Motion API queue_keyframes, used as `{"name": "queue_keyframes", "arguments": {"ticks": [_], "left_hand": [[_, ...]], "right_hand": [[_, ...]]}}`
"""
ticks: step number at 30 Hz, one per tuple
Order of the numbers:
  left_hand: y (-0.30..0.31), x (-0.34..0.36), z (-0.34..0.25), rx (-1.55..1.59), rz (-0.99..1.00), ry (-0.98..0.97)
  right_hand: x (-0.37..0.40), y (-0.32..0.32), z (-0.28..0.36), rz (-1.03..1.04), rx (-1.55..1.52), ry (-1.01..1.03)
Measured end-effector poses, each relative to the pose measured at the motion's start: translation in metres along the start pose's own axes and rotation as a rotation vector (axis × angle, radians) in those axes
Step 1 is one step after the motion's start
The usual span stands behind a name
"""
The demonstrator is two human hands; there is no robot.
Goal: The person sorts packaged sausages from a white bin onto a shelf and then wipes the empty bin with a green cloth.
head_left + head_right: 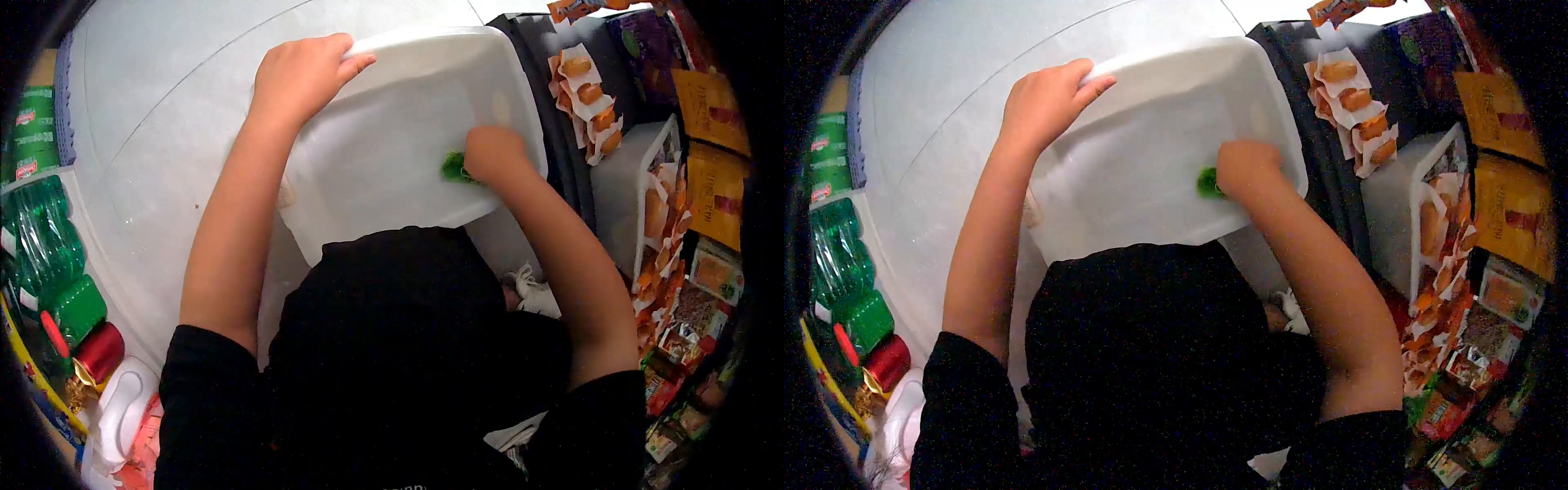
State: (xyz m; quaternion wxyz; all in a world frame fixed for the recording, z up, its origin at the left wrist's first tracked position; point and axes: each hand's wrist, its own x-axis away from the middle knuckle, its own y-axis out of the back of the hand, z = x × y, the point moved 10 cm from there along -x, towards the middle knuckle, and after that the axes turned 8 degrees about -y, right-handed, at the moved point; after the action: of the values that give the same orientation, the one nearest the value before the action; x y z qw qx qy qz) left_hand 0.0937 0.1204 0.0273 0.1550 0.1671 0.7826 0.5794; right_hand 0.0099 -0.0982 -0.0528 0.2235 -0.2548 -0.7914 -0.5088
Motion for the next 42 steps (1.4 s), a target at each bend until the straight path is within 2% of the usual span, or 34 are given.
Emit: {"name": "queue_keyframes", "arguments": {"ticks": [2,4,5,7,10,14,16,20,23,25,32,34,35,37,42], "left_hand": [[-0.002,0.000,-0.001,-0.010,-0.012,-0.013],[-0.003,-0.001,0.001,-0.030,-0.029,-0.026],[-0.002,-0.001,-0.001,-0.057,-0.045,-0.049],[0.000,0.000,-0.001,-0.051,-0.047,-0.044],[0.002,0.000,-0.003,-0.039,-0.044,-0.039],[-0.003,0.000,-0.001,-0.035,-0.051,-0.012],[-0.001,0.000,0.000,-0.032,-0.038,-0.019],[0.001,0.000,-0.002,-0.029,-0.033,-0.029],[0.000,-0.001,0.000,-0.012,-0.015,-0.026],[0.003,0.000,-0.001,-0.016,-0.042,-0.035],[0.005,0.002,-0.002,-0.019,-0.084,-0.049],[0.003,0.002,-0.001,-0.022,-0.078,-0.032],[0.002,0.001,-0.001,-0.029,-0.073,-0.023],[0.004,0.002,-0.002,-0.032,-0.098,-0.042],[0.007,0.003,-0.003,-0.040,-0.144,-0.039]], "right_hand": [[0.005,0.002,-0.006,0.046,0.009,-0.032],[0.012,0.040,-0.011,-0.267,-0.161,-0.057],[0.008,0.039,-0.010,-0.265,-0.156,-0.054],[0.002,0.069,-0.012,-0.569,-0.250,-0.044],[-0.015,0.080,-0.004,-0.615,-0.170,-0.083],[-0.040,0.070,0.011,-0.522,-0.123,-0.037],[-0.044,0.064,0.009,-0.476,-0.161,-0.094],[-0.044,0.068,0.006,-0.462,-0.214,-0.080],[-0.049,0.067,0.002,-0.370,-0.246,-0.087],[-0.056,0.059,0.004,-0.253,-0.163,-0.084],[-0.016,0.041,-0.014,-0.236,-0.215,-0.103],[0.008,0.062,-0.014,-0.565,-0.240,-0.026],[0.006,0.060,-0.016,-0.562,-0.239,-0.028],[0.021,0.082,0.003,-0.868,-0.118,0.205],[-0.021,0.078,0.025,-0.925,0.137,0.230]]}}
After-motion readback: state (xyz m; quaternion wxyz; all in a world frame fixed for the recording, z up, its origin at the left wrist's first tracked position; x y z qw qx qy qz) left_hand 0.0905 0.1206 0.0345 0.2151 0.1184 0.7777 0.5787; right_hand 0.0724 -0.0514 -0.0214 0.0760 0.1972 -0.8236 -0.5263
